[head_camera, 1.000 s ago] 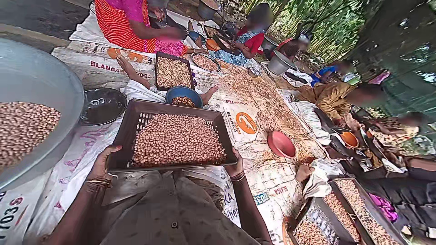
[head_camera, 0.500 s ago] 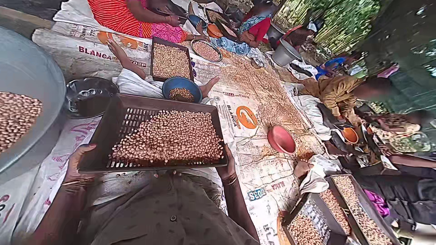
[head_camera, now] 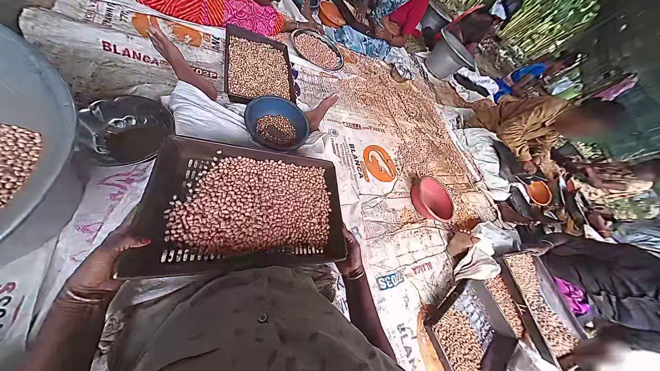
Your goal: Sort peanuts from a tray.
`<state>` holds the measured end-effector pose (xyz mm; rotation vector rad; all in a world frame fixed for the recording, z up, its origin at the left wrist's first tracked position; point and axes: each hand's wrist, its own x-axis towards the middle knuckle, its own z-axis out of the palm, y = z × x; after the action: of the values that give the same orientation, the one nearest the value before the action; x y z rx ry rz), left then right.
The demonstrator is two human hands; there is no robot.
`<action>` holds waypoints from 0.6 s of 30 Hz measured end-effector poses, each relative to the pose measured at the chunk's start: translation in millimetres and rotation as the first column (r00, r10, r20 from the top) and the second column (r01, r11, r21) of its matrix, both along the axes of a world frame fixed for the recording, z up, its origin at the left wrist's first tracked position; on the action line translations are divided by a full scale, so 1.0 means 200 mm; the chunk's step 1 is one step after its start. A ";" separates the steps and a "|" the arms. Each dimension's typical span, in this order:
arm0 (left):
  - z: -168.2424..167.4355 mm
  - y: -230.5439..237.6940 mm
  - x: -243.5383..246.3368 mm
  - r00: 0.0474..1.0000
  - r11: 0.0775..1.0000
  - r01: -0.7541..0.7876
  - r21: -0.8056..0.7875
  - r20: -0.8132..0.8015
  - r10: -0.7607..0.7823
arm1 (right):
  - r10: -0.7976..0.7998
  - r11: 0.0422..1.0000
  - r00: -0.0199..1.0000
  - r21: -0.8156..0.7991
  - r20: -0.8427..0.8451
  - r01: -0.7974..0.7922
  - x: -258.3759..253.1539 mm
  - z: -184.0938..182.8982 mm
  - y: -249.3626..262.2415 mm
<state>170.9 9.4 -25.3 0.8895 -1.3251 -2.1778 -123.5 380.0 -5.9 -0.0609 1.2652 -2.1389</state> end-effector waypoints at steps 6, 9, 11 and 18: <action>0.06 0.09 0.04 0.920 0.915 0.169 -0.366 0.391 -0.013 | -0.007 0.886 0.923 0.425 -0.386 0.184 -0.27 0.29 -0.01; 0.06 0.07 -0.06 0.887 0.850 0.246 -0.466 0.462 -0.003 | -0.064 0.991 0.974 0.102 -0.219 0.088 -0.46 0.44 -0.43; 0.08 0.06 -0.08 0.896 0.865 0.243 -0.439 0.443 -0.027 | -0.024 1.000 0.999 -0.011 -0.042 0.023 -0.54 0.44 -0.74; 0.06 0.07 -0.04 0.918 0.888 0.180 -0.422 0.397 0.002 | -0.111 0.993 0.994 0.035 0.017 0.111 -0.58 0.25 -1.15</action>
<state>162.9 22.9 -13.0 1.1130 -1.9979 -1.6784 -239.6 149.7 43.5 0.0449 1.3221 -2.2056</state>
